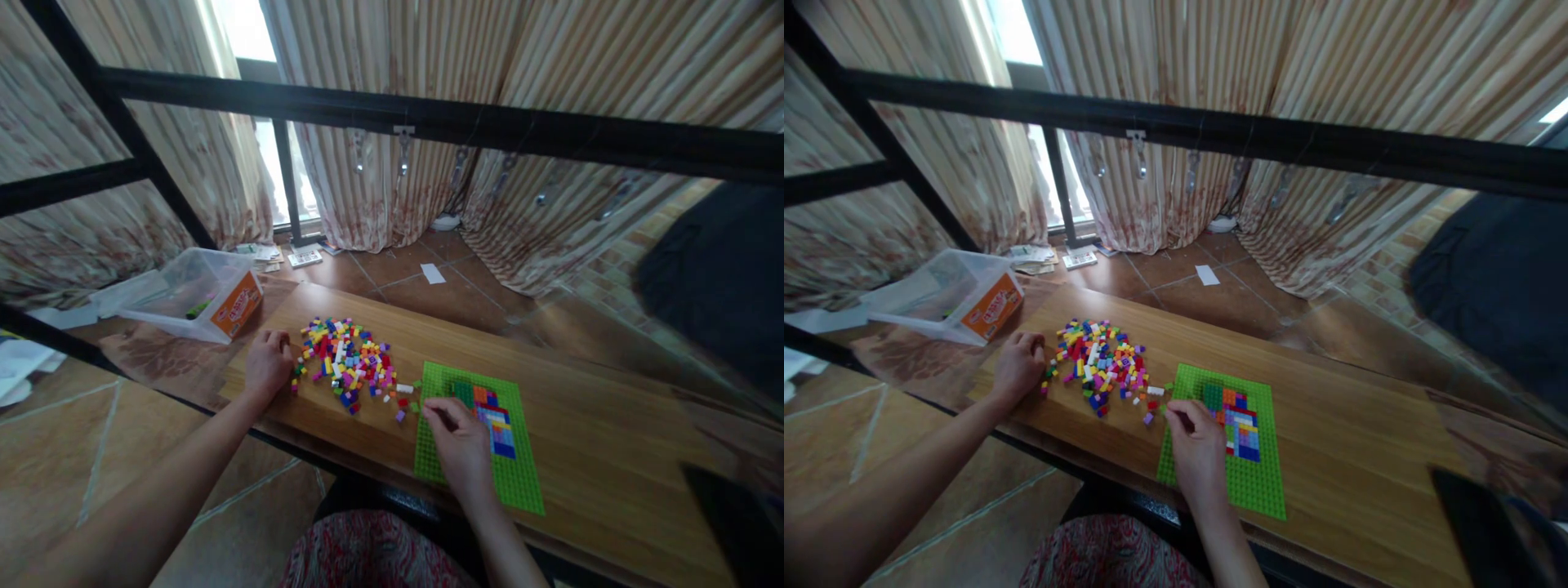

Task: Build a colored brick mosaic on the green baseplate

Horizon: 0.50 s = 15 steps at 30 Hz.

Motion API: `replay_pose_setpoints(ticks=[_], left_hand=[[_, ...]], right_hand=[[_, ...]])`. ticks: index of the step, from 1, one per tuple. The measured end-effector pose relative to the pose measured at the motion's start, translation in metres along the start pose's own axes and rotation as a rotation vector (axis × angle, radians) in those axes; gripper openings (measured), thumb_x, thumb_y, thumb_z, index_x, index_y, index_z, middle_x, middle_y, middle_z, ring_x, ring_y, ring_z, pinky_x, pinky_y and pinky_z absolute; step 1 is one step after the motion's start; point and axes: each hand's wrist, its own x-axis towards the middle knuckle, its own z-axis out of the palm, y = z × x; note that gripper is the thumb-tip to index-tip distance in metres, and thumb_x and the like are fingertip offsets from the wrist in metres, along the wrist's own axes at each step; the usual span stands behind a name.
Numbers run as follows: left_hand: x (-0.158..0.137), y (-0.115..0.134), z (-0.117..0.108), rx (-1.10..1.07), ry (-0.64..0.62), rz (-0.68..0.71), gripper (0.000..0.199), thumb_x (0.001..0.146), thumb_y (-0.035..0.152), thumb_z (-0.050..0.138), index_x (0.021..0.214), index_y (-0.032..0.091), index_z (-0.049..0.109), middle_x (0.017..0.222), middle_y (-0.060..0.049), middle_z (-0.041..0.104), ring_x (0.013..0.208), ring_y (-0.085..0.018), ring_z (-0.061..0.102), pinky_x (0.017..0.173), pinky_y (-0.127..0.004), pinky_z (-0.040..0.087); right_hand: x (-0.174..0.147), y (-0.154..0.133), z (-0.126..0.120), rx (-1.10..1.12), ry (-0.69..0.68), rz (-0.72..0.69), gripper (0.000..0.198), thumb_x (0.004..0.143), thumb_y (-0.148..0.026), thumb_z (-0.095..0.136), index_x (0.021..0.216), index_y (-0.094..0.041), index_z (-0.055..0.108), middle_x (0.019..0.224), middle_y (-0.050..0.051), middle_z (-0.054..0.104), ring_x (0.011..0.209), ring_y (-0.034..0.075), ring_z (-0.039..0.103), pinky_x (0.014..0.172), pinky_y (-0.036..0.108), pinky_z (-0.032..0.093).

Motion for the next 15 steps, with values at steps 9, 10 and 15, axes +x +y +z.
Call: replay_pose_setpoints(ticks=[9,10,15], left_hand=[[0.001,-0.001,0.002,0.017,0.021,-0.004,0.026,0.083,0.025,0.043,0.094,0.02,0.066,0.102,-0.011,0.063,0.098,-0.027,0.059,0.085,-0.037,0.049],[0.002,-0.002,0.002,0.019,0.025,0.0,0.026,0.082,0.024,0.043,0.094,0.02,0.066,0.102,-0.011,0.063,0.098,-0.027,0.059,0.086,-0.037,0.049],[0.001,-0.001,0.002,0.021,0.022,0.001,0.025,0.082,0.025,0.043,0.093,0.02,0.066,0.101,-0.011,0.063,0.098,-0.027,0.059,0.086,-0.037,0.048]], right_hand=[[0.0,0.035,-0.063,-0.217,0.209,0.102,0.029,0.084,-0.045,0.057,0.085,-0.021,0.074,0.091,0.008,0.074,0.081,0.023,0.067,0.077,0.037,0.052],[0.003,0.037,-0.065,-0.247,0.223,0.126,0.03,0.082,-0.046,0.058,0.085,-0.021,0.074,0.089,0.008,0.074,0.078,0.023,0.067,0.075,0.037,0.051],[0.015,0.046,-0.059,-0.321,0.237,0.154,0.034,0.081,-0.05,0.057,0.083,-0.02,0.074,0.088,0.008,0.075,0.075,0.023,0.067,0.073,0.037,0.05]])
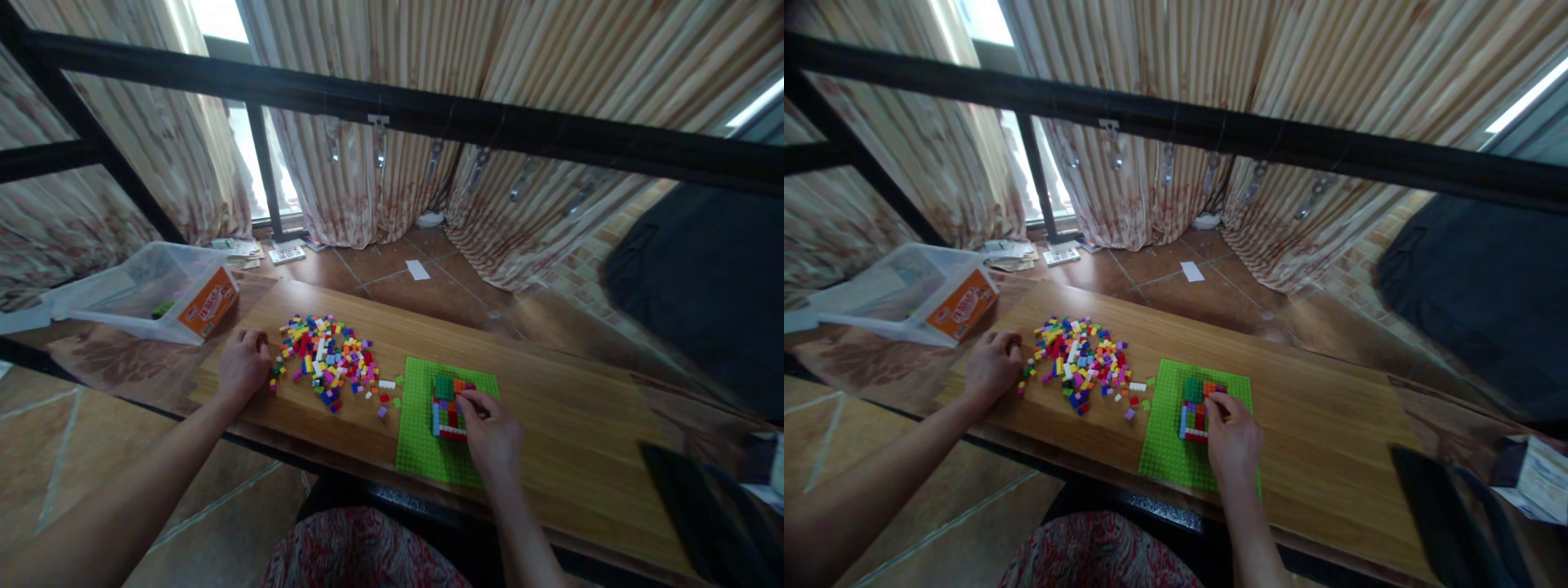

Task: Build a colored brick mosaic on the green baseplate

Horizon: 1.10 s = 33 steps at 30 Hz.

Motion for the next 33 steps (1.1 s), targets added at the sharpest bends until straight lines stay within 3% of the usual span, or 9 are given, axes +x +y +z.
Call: replay_pose_setpoints(ticks=[9,16,33], left_hand=[[0.0,0.0,0.0,-0.003,0.0,0.002,0.026,0.083,0.024,0.043,0.094,0.019,0.066,0.1,-0.011,0.063,0.097,-0.026,0.059,0.086,-0.036,0.048],[0.0,0.001,-0.001,0.007,-0.02,-0.002,0.026,0.083,0.024,0.042,0.093,0.019,0.066,0.1,-0.01,0.063,0.097,-0.025,0.059,0.086,-0.034,0.047],[0.0,0.001,0.0,0.01,-0.012,-0.014,0.026,0.083,0.023,0.044,0.095,0.018,0.066,0.103,-0.01,0.063,0.099,-0.025,0.06,0.086,-0.035,0.047]], right_hand=[[0.001,0.002,0.008,-0.078,0.015,-0.093,0.042,0.085,-0.052,0.05,0.087,-0.018,0.075,0.092,0.012,0.076,0.08,0.026,0.068,0.078,0.04,0.05],[0.002,0.005,0.007,-0.068,-0.004,-0.008,0.042,0.084,-0.052,0.05,0.09,-0.019,0.074,0.093,0.012,0.076,0.081,0.027,0.069,0.078,0.039,0.051],[0.011,0.001,0.007,-0.028,-0.014,0.05,0.03,0.077,-0.047,0.057,0.08,-0.02,0.071,0.081,0.009,0.076,0.074,0.025,0.068,0.071,0.036,0.048]])
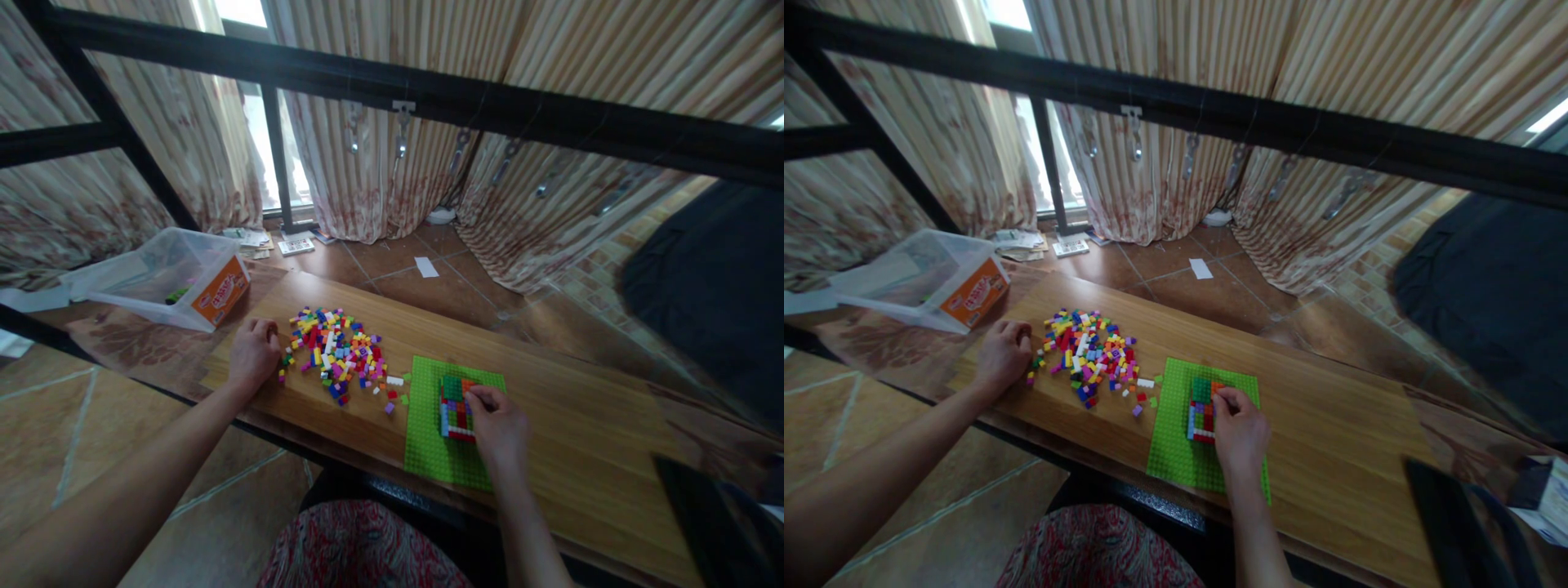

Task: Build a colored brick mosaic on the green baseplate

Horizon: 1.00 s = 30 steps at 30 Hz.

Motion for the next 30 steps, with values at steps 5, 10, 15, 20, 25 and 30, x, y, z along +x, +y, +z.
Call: replay_pose_setpoints(ticks=[5,10,15,20,25,30], left_hand=[[0.0,0.0,-0.001,0.007,-0.012,0.003,0.026,0.083,0.024,0.043,0.094,0.018,0.066,0.102,-0.01,0.063,0.099,-0.026,0.059,0.086,-0.035,0.047],[0.0,-0.001,0.0,0.004,-0.004,0.011,0.026,0.084,0.025,0.042,0.092,0.019,0.066,0.101,-0.01,0.063,0.097,-0.025,0.059,0.083,-0.034,0.047],[0.0,0.0,-0.001,-0.002,-0.01,0.014,0.026,0.084,0.025,0.043,0.093,0.019,0.066,0.102,-0.011,0.063,0.097,-0.025,0.059,0.084,-0.034,0.047],[0.0,0.001,-0.001,-0.01,-0.018,0.005,0.026,0.084,0.024,0.042,0.093,0.018,0.066,0.102,-0.011,0.063,0.098,-0.026,0.059,0.086,-0.035,0.047],[-0.002,0.002,-0.002,-0.02,-0.029,-0.002,0.025,0.085,0.023,0.042,0.094,0.019,0.066,0.103,-0.011,0.062,0.1,-0.025,0.059,0.088,-0.035,0.047],[-0.002,0.001,-0.001,-0.03,-0.02,0.004,0.026,0.084,0.022,0.043,0.094,0.018,0.066,0.101,-0.012,0.062,0.098,-0.025,0.058,0.087,-0.036,0.047]], right_hand=[[0.001,-0.003,-0.001,-0.029,0.001,0.015,0.027,0.076,-0.045,0.057,0.076,-0.02,0.068,0.079,0.009,0.075,0.072,0.024,0.068,0.069,0.035,0.047],[0.005,-0.005,-0.001,-0.077,-0.025,0.007,0.025,0.076,-0.044,0.057,0.076,-0.021,0.067,0.078,0.008,0.074,0.071,0.024,0.067,0.069,0.035,0.047],[0.005,-0.002,-0.006,0.003,-0.02,0.039,0.028,0.076,-0.045,0.059,0.08,-0.019,0.068,0.082,0.01,0.075,0.075,0.024,0.068,0.071,0.035,0.048],[-0.005,-0.002,-0.014,0.12,0.049,0.087,0.034,0.079,-0.047,0.059,0.088,-0.017,0.07,0.085,0.011,0.075,0.076,0.024,0.068,0.071,0.034,0.049],[-0.024,-0.03,-0.002,0.124,-0.058,-0.068,0.031,0.084,-0.046,0.056,0.09,-0.019,0.071,0.09,0.008,0.074,0.076,0.022,0.065,0.072,0.033,0.047],[-0.039,-0.064,0.033,0.052,-0.249,-0.375,0.023,0.089,-0.032,0.051,0.086,-0.022,0.072,0.09,0.006,0.072,0.086,0.021,0.063,0.078,0.033,0.045]])
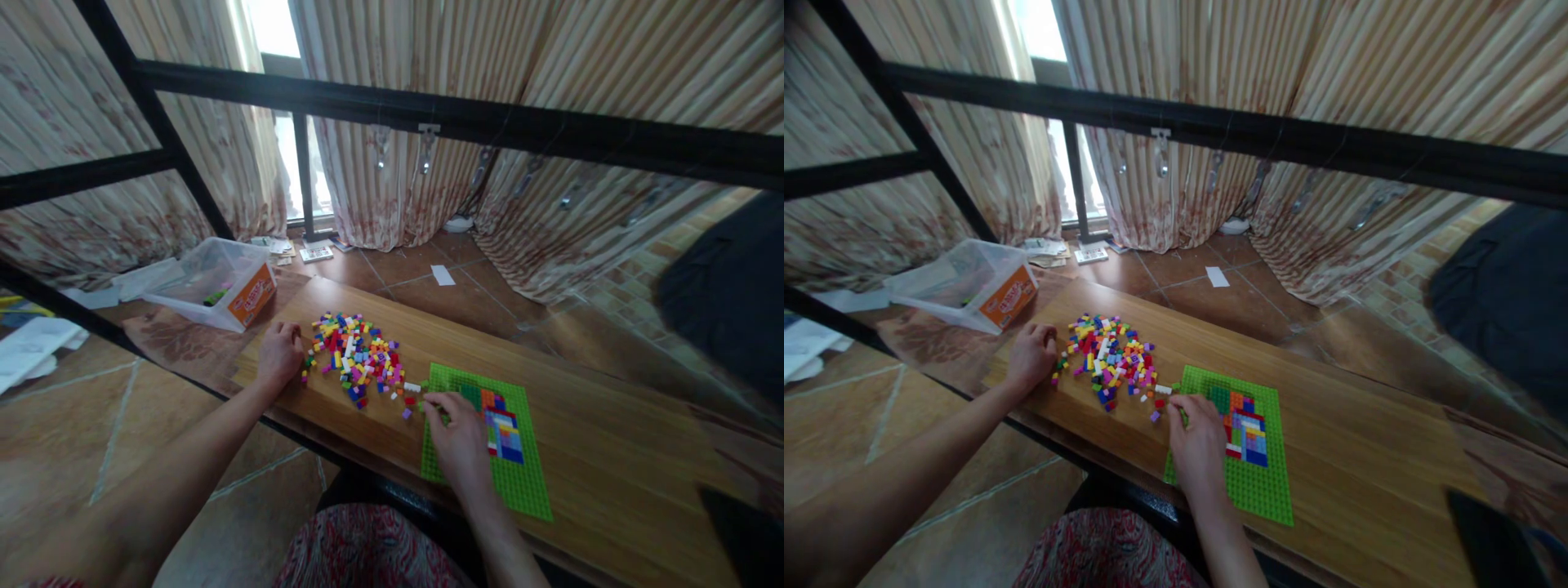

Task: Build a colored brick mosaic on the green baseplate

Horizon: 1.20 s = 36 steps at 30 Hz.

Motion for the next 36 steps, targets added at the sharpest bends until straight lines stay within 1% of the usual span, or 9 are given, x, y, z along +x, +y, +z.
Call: replay_pose_setpoints(ticks=[3,7,12,16,20,23,26,31,36], left_hand=[[0.0,-0.001,0.001,0.003,0.003,0.004,0.025,0.084,0.021,0.043,0.093,0.018,0.066,0.1,-0.012,0.062,0.098,-0.026,0.058,0.087,-0.036,0.046],[0.0,-0.001,0.001,0.01,0.005,0.006,0.024,0.084,0.022,0.044,0.093,0.018,0.066,0.1,-0.012,0.062,0.099,-0.025,0.058,0.088,-0.036,0.046],[0.0,-0.001,0.0,0.011,0.002,0.012,0.024,0.085,0.022,0.043,0.092,0.018,0.065,0.099,-0.011,0.062,0.096,-0.025,0.059,0.086,-0.034,0.046],[0.0,-0.002,0.001,0.017,0.014,0.014,0.024,0.085,0.023,0.043,0.093,0.018,0.066,0.099,-0.011,0.062,0.097,-0.025,0.059,0.086,-0.035,0.047],[0.001,-0.002,0.001,0.019,0.011,0.006,0.025,0.085,0.023,0.043,0.093,0.018,0.066,0.1,-0.011,0.062,0.097,-0.025,0.059,0.086,-0.035,0.047],[0.001,-0.001,0.0,0.015,0.004,-0.008,0.025,0.085,0.023,0.043,0.094,0.019,0.066,0.102,-0.011,0.063,0.097,-0.025,0.059,0.086,-0.035,0.047],[0.0,0.0,0.0,0.018,0.003,-0.004,0.025,0.084,0.022,0.043,0.094,0.02,0.066,0.101,-0.01,0.063,0.098,-0.024,0.059,0.087,-0.035,0.047],[0.0,0.0,0.0,0.033,0.008,-0.003,0.026,0.084,0.023,0.043,0.094,0.019,0.066,0.102,-0.011,0.063,0.098,-0.025,0.059,0.086,-0.035,0.047],[0.0,0.0,-0.001,0.035,0.007,-0.001,0.027,0.085,0.025,0.041,0.094,0.019,0.066,0.101,-0.011,0.063,0.098,-0.025,0.059,0.086,-0.034,0.047]], right_hand=[[0.006,-0.009,0.019,-0.102,-0.059,-0.083,0.021,0.089,-0.024,0.053,0.089,-0.024,0.073,0.091,0.006,0.07,0.089,0.022,0.06,0.08,0.033,0.044],[0.014,-0.011,0.034,-0.212,-0.096,-0.137,0.021,0.088,-0.019,0.054,0.089,-0.027,0.074,0.089,0.006,0.067,0.089,0.022,0.057,0.078,0.033,0.043],[0.019,-0.013,0.043,-0.279,-0.134,-0.125,0.02,0.087,-0.017,0.054,0.086,-0.025,0.073,0.088,0.007,0.065,0.088,0.024,0.056,0.078,0.034,0.042],[0.018,-0.015,0.043,-0.256,-0.15,-0.079,0.02,0.089,-0.018,0.051,0.086,-0.022,0.071,0.091,0.008,0.067,0.09,0.024,0.057,0.081,0.034,0.043],[0.013,-0.016,0.033,-0.076,-0.094,-0.005,0.023,0.091,-0.022,0.045,0.092,-0.021,0.068,0.095,0.007,0.07,0.09,0.021,0.062,0.082,0.033,0.045],[0.006,-0.012,0.019,0.067,-0.034,0.063,0.024,0.091,-0.029,0.046,0.093,-0.02,0.068,0.095,0.007,0.072,0.086,0.02,0.066,0.08,0.032,0.048],[-0.004,-0.003,0.003,0.15,0.025,0.093,0.027,0.09,-0.035,0.048,0.093,-0.02,0.069,0.094,0.009,0.073,0.086,0.021,0.067,0.08,0.034,0.051],[-0.02,0.022,-0.027,0.159,0.151,0.186,0.032,0.088,-0.044,0.052,0.096,-0.02,0.072,0.101,0.011,0.073,0.092,0.024,0.067,0.083,0.038,0.052],[-0.028,0.052,-0.052,0.09,0.221,0.301,0.036,0.085,-0.048,0.055,0.097,-0.019,0.073,0.102,0.011,0.073,0.091,0.025,0.068,0.083,0.039,0.052]])
